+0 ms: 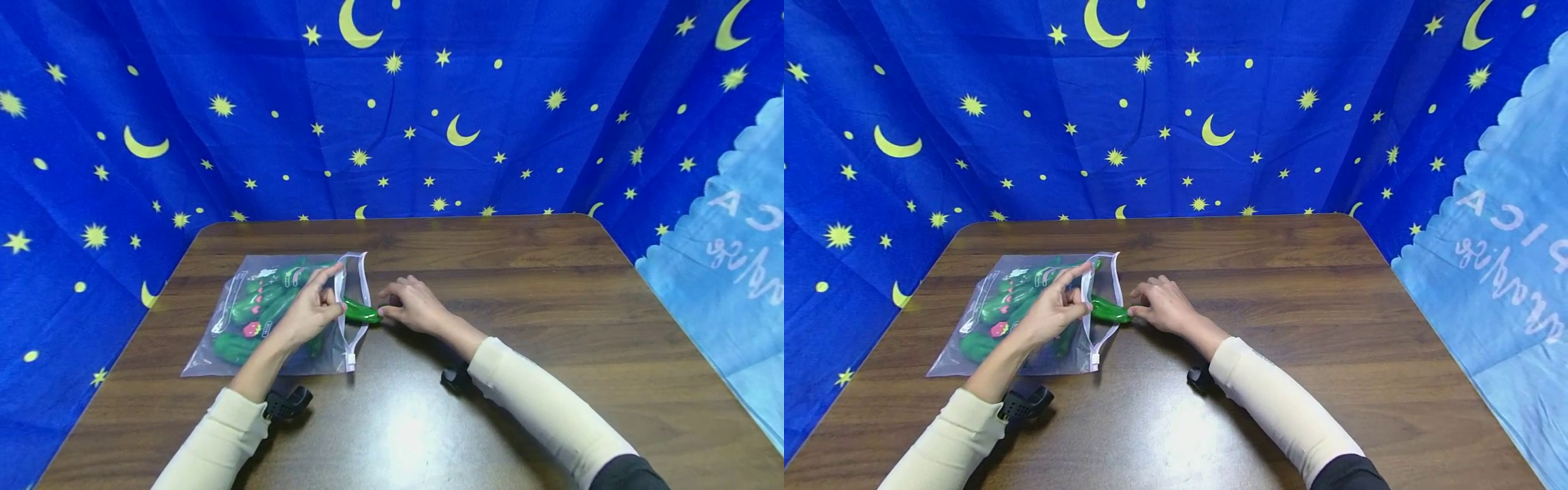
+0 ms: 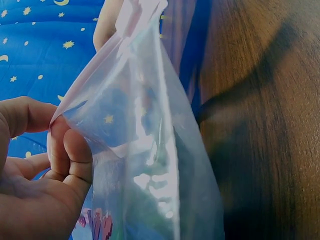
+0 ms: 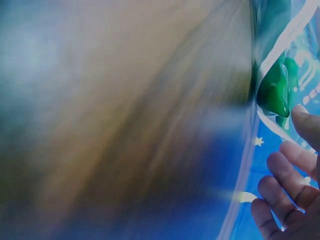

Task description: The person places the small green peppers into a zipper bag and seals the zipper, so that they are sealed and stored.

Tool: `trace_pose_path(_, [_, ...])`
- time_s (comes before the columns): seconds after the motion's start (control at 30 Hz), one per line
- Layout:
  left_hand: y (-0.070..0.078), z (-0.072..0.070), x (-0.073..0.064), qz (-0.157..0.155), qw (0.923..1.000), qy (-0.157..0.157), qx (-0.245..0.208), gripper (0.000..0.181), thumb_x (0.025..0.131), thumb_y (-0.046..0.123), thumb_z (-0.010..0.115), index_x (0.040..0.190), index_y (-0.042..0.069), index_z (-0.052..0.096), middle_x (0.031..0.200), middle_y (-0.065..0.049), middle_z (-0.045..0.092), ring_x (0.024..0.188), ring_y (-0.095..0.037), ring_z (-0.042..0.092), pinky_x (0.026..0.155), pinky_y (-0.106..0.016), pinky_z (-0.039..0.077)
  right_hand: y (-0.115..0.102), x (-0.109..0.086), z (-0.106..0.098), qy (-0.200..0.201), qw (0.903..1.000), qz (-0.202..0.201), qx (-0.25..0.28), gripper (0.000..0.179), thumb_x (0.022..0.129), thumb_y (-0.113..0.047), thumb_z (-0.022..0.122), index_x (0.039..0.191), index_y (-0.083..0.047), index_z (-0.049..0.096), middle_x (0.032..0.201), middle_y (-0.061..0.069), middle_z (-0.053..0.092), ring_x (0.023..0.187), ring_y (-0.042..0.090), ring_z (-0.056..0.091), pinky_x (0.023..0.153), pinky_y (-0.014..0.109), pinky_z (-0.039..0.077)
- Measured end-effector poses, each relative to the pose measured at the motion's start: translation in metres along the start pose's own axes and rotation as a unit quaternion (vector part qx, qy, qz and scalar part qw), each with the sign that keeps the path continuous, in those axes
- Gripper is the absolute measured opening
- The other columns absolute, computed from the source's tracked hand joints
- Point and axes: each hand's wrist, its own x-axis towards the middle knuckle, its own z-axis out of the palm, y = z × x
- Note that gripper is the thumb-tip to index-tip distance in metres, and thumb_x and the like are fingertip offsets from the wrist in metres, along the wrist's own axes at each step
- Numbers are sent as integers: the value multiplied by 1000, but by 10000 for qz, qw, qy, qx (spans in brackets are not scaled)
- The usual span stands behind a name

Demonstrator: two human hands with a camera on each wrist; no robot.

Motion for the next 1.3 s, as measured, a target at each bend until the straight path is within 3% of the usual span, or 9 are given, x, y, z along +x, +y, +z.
trace_pose_path(0.27, [-2,-1,0,11,10000,27,-31,74,78,-13,54,146,-2,26,110,-21,37,58,-2,44,50,-15,37,5,-11,-4,72,9999,52,83,30,83,-31,69,107,-13,68,92,2,66,89,19,55,82,36,46])
trace_pose_path(0.4, [-2,-1,-1,36,10000,29,11,74,78,-14,54,146,-1,27,109,-21,37,58,-1,44,50,-15,37,8,-15,-5,147,9997,1,195,27,83,-28,68,105,-11,69,95,4,67,93,21,59,91,41,47])
trace_pose_path(0.6, [-2,-2,-2,16,10000,23,-14,74,79,-13,54,146,-2,26,110,-18,37,58,-2,44,50,-15,37,11,-20,-7,-39,9954,321,897,26,86,-25,66,109,-11,68,105,3,70,99,20,61,90,38,48])
trace_pose_path(0.83, [-3,-2,-2,23,10000,18,-17,75,79,-14,54,146,-2,25,110,-19,37,58,-1,43,50,-15,37,6,-23,-11,-220,9764,794,1994,26,88,-18,63,112,-7,67,106,6,70,99,19,64,91,39,49])
trace_pose_path(1.03, [-2,-1,-2,49,10000,29,-6,74,79,-13,54,146,-2,26,111,-20,36,59,-1,43,50,-15,37,1,-20,-7,-246,9529,775,2922,26,87,-6,60,110,3,64,99,12,71,81,10,66,77,24,55])
trace_pose_path(1.17, [-3,-1,-1,60,10000,19,-28,74,79,-14,54,146,-2,25,112,-21,36,59,-1,44,50,-15,37,-2,-18,-5,-475,9298,1031,3502,29,88,-3,58,115,6,60,101,18,70,84,19,69,76,24,57])
trace_pose_path(1.3, [-3,-1,0,66,10000,2,-14,74,79,-13,54,146,-2,25,113,-21,36,59,-1,44,50,-15,38,-5,-17,-4,-520,9214,1122,3685,31,88,-1,57,118,7,58,104,21,69,90,28,69,79,29,57])
